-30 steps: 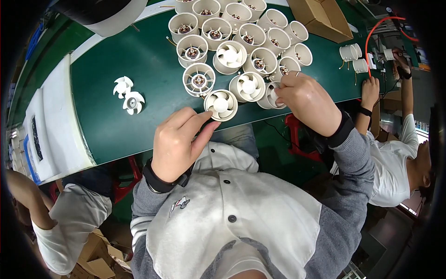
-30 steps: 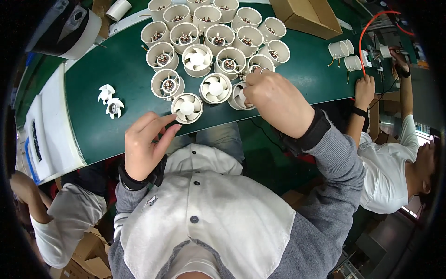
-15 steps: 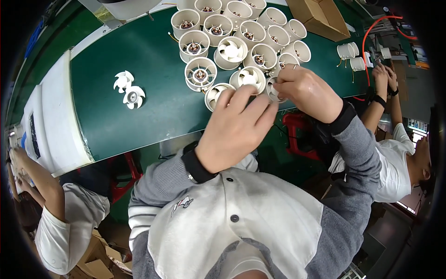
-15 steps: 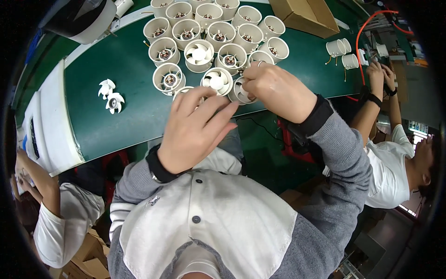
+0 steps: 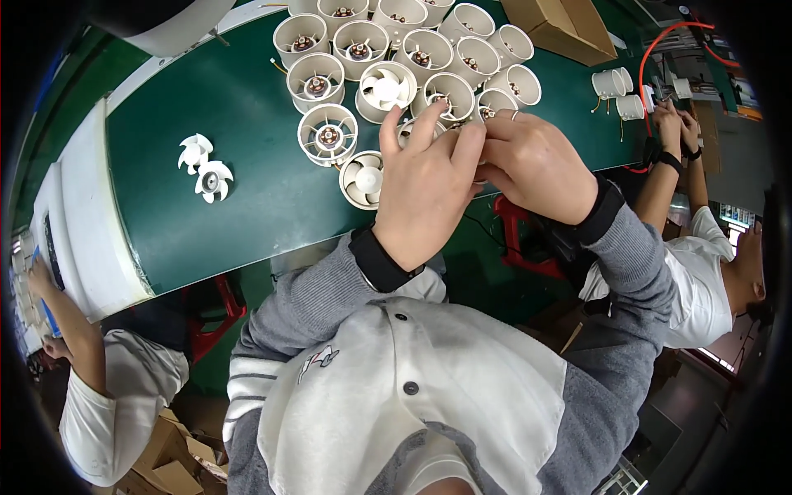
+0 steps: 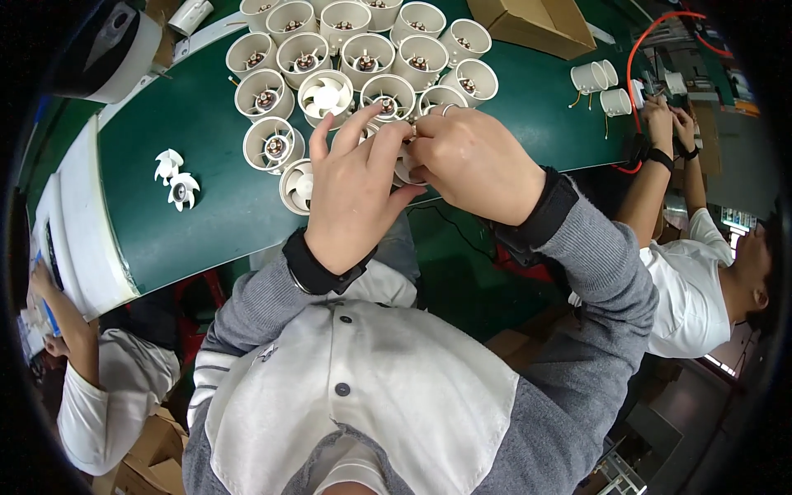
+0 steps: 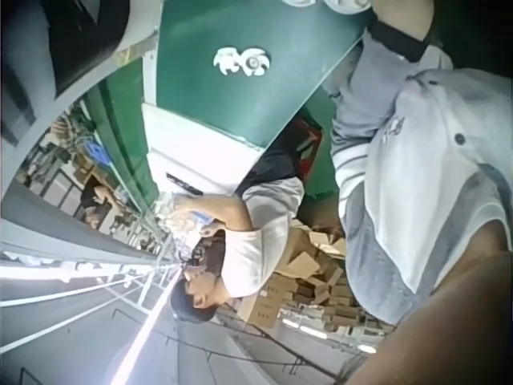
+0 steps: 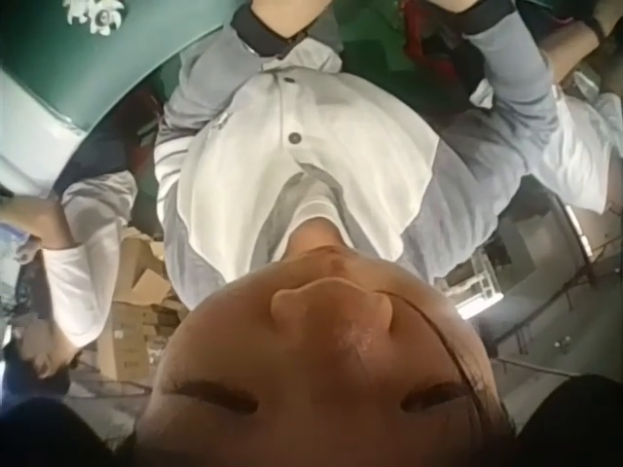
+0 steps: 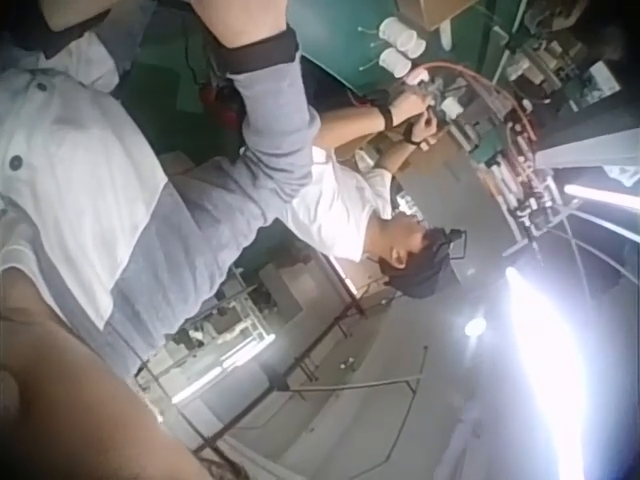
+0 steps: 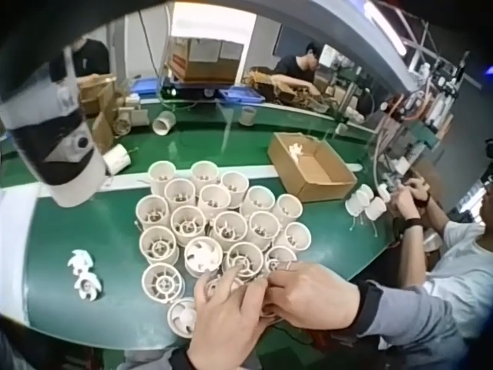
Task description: The person picks up white fan blades from a cardboard box and presses them onto the motor shafts inside white cylindrical housings. They repeat this process for several units, occasionally rearranging the housings on the table or checking the fit of a blade.
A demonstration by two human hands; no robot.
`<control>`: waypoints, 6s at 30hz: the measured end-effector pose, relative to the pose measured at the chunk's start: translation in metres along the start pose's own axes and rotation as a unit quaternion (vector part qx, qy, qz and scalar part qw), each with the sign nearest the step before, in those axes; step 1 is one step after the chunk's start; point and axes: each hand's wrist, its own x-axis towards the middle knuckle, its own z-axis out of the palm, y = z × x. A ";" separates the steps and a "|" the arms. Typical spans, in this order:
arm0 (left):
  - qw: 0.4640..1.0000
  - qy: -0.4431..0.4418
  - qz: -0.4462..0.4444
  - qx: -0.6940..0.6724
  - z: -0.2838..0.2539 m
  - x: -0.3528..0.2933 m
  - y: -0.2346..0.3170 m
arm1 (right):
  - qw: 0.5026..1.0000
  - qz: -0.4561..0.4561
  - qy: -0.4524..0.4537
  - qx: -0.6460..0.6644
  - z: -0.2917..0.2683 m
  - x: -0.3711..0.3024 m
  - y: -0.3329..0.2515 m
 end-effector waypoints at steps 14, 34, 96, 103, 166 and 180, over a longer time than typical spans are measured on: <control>1.000 -0.028 -0.007 -0.006 -0.006 0.011 0.003 | 0.998 0.041 0.009 -0.043 -0.001 0.000 -0.003; 0.998 -0.008 0.030 0.057 -0.077 -0.002 0.001 | 0.986 0.167 0.013 0.022 -0.052 0.083 0.333; 0.963 -0.006 -0.196 0.183 -0.191 -0.126 -0.086 | 0.979 0.036 0.145 0.139 0.108 0.127 -0.149; 0.953 -0.052 -0.195 0.225 -0.193 -0.119 -0.085 | 0.974 0.008 0.176 0.140 0.105 0.128 -0.152; 0.971 -0.202 0.031 0.128 -0.107 0.028 -0.044 | 0.989 -0.121 -0.087 -0.010 0.000 0.177 0.002; 0.957 -0.152 0.100 0.227 -0.095 0.025 -0.050 | 0.983 -0.152 -0.076 -0.071 0.010 0.175 0.001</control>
